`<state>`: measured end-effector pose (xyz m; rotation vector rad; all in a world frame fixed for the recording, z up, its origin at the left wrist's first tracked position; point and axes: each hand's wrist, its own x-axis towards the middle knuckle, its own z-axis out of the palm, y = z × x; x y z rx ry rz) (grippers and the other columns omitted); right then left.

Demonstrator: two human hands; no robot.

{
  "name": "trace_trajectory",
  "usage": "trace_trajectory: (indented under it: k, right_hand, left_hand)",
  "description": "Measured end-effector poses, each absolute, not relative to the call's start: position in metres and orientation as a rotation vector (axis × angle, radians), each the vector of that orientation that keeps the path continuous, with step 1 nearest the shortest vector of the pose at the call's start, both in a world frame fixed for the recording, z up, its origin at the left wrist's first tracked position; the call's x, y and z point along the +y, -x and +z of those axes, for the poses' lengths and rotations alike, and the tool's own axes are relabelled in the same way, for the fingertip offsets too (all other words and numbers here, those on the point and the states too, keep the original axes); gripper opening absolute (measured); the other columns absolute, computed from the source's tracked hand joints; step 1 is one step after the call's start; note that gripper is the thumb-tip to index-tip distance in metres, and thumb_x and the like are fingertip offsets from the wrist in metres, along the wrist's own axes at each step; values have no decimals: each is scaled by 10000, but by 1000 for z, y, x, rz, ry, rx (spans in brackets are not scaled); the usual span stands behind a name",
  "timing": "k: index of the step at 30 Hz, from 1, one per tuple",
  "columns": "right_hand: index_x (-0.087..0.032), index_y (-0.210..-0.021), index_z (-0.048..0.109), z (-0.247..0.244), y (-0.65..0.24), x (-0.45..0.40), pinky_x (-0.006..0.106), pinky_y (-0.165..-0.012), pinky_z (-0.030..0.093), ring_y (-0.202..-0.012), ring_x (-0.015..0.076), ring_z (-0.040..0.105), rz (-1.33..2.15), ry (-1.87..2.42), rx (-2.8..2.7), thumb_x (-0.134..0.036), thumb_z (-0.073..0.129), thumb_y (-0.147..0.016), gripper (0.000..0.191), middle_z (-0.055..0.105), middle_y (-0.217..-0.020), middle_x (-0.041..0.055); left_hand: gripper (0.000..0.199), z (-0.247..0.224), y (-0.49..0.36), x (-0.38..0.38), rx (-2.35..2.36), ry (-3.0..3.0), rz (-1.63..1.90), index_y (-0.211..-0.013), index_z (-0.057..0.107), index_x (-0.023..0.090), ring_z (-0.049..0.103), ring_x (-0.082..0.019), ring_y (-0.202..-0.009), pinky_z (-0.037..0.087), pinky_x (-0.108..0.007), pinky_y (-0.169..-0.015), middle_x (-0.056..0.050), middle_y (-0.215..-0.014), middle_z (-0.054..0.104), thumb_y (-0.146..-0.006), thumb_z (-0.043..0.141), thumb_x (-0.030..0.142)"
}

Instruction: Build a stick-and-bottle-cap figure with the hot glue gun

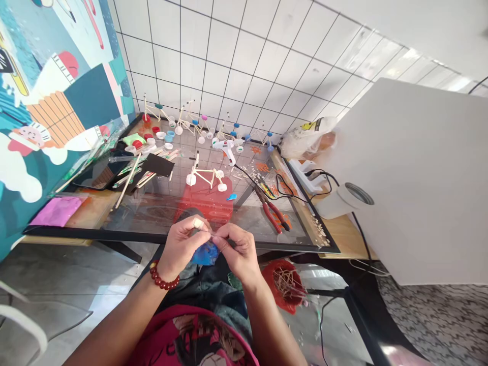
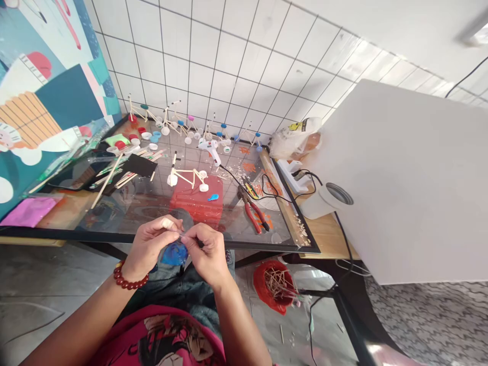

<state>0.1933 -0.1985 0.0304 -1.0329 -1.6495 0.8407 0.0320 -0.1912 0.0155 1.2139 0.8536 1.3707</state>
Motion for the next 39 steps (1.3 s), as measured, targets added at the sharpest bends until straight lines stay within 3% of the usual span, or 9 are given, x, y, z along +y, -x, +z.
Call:
trace_trajectory:
  k: [6,10,13,16,24,29,32,36,39]
  right_hand:
    - [-186,-654,673,31,-193,-197,224,-581,432,-576,103,541,882,1099,-1567,-269,682,-865,227,611,-610,-18]
    - [-190,-715,717,33,-191,-197,230,-592,469,-598,112,579,1045,1099,-1459,-298,747,-812,148,671,-669,-3]
    - [-188,-670,667,29,-189,-196,226,-544,451,-545,104,540,1193,1090,-1278,-360,786,-763,228,622,-606,-23]
    - [-188,-627,620,24,-186,-195,228,-524,426,-519,100,505,1212,1094,-1219,-411,788,-755,307,579,-561,-29]
    - [-189,-605,539,13,-175,-198,231,-513,337,-525,91,355,1372,1009,-1186,-617,755,-765,505,431,-529,-50]
    - [-178,-630,604,25,-172,-200,227,-545,350,-559,93,421,1088,1124,-1410,-490,721,-850,400,515,-570,-33]
    - [-174,-672,669,35,-173,-194,225,-565,407,-575,99,498,1110,1093,-1545,-444,757,-828,325,600,-610,-19]
    - [-197,-1081,736,38,-197,-162,260,-690,521,-719,139,629,1041,1106,-1679,-381,738,-835,307,726,-871,24]
    - [-193,-1126,740,31,-228,-127,350,-876,532,-902,196,670,563,1352,-1854,-200,609,-878,281,735,-1049,87]
  left_hand:
    - [103,14,-29,-195,884,-1147,1285,-832,773,212,631,-139,-777,506,-229,-699,-18,-859,702,-846,745,310]
    - [173,15,-28,-195,843,-1121,1308,-713,764,189,622,-146,-761,506,-232,-687,-29,-806,684,-817,764,327]
    - [192,15,-29,-196,845,-1079,1322,-700,753,186,623,-152,-761,508,-236,-687,-30,-801,687,-818,761,337]
    - [194,16,-31,-198,873,-1090,1247,-834,774,192,635,-163,-763,517,-252,-684,-42,-860,716,-845,740,383]
    - [287,29,-28,-202,1075,-1236,1294,-635,665,176,506,-114,-543,412,-223,-521,4,-596,622,-806,745,393]
    - [282,30,-12,-204,1128,-1317,1156,-745,758,191,603,-151,-619,468,-231,-573,-18,-675,704,-861,692,440]
    - [282,32,5,-202,1240,-1485,1192,-757,768,210,666,-177,-690,498,-246,-648,-28,-742,751,-902,649,420]
    - [227,39,42,-181,1675,-1813,1404,-963,788,227,690,-196,-803,491,-266,-779,-43,-926,786,-934,603,357]
    - [296,40,74,-154,2125,-1897,1261,-1142,738,197,626,-193,-671,473,-293,-726,-28,-808,735,-978,543,349]
